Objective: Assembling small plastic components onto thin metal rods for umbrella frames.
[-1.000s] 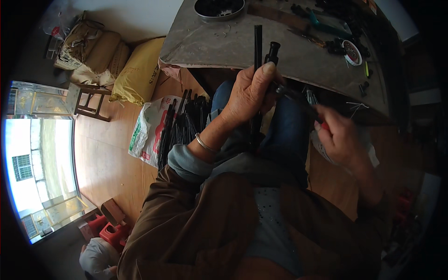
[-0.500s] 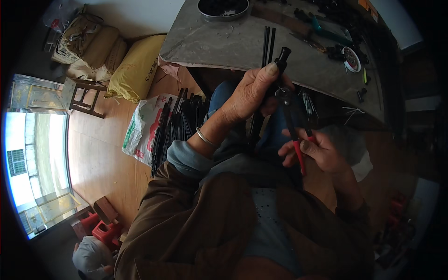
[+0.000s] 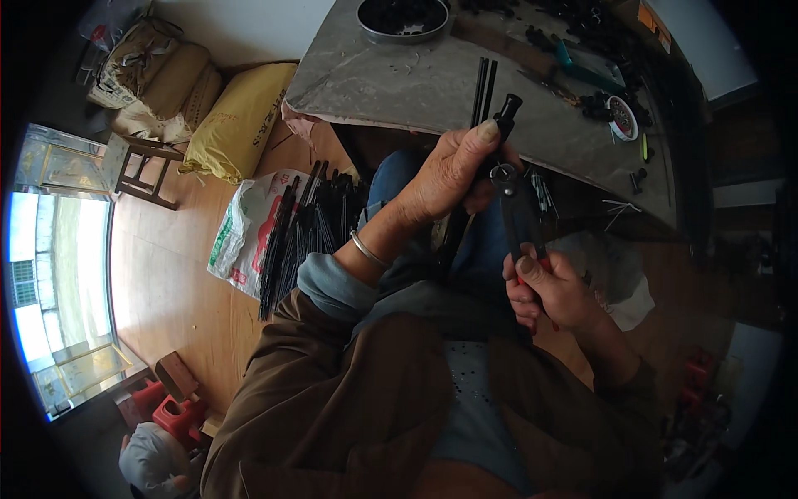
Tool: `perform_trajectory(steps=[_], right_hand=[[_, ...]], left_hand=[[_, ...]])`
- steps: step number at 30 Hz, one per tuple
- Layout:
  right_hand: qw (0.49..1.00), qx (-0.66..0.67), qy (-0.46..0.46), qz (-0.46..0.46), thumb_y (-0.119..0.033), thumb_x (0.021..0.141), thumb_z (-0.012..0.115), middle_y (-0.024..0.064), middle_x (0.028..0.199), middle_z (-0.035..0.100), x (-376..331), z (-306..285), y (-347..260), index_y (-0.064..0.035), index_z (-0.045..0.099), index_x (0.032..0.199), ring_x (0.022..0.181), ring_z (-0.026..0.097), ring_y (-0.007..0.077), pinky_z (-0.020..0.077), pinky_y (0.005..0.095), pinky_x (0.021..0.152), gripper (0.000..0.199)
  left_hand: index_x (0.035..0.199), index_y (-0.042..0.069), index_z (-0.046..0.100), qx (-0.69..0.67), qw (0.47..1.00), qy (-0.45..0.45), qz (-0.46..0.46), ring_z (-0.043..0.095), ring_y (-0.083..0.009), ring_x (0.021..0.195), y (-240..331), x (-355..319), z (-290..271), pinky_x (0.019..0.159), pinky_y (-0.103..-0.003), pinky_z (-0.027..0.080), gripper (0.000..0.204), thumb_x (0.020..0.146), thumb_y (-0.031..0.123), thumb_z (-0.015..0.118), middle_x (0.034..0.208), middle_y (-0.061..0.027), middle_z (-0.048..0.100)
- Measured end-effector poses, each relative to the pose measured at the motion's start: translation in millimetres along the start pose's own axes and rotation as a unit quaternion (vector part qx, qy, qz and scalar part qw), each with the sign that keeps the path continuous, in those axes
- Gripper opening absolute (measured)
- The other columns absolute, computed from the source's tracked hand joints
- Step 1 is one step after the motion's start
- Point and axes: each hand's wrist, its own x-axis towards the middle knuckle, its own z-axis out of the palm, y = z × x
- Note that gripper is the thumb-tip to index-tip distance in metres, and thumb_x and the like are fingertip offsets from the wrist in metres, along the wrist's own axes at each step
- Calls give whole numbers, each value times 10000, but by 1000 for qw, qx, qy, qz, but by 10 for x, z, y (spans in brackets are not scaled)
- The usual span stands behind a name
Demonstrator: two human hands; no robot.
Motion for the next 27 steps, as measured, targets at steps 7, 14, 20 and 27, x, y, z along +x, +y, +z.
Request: perform_trajectory(steps=[7, 14, 20, 27], right_hand=[[997, -43, -5, -61, -340, 1004, 479, 33, 641, 506, 0, -153, 11, -23, 524, 1037, 506, 494, 104, 449, 248, 515, 322], [665, -440, 511, -323, -135, 906, 614, 120, 915, 683, 332, -1601, -433, -25, 607, 1092, 823, 665, 227, 505, 333, 728, 217], [578, -540, 594, -144, -361, 867, 627, 122, 889, 693, 493, -2457, -1226, -88, 662, 1051, 878, 658, 316, 493, 403, 752, 331], [614, -591, 518, -72, -353, 847, 653, 107, 985, 684, 741, -2493, -1445, -122, 690, 1040, 968, 634, 310, 475, 444, 814, 303]], left_hand=[[918, 4, 560, -48, 998, 0, -39, 381, -96, 397, -30, 102, -7, 396, -239, 338, 664, 961, 627, 334, 520, -13, 407], [958, -15, 544, -33, 993, 113, -24, 374, -93, 421, -193, 348, -100, 408, -251, 335, 605, 990, 558, 354, 548, -1, 394], [984, -26, 537, 9, 990, 140, -19, 377, -91, 428, -317, 501, -41, 405, -249, 333, 590, 999, 536, 357, 564, 0, 395], [981, -33, 538, 13, 988, 153, -20, 372, -94, 406, -294, 498, -34, 387, -246, 323, 592, 999, 532, 361, 554, -5, 396]])
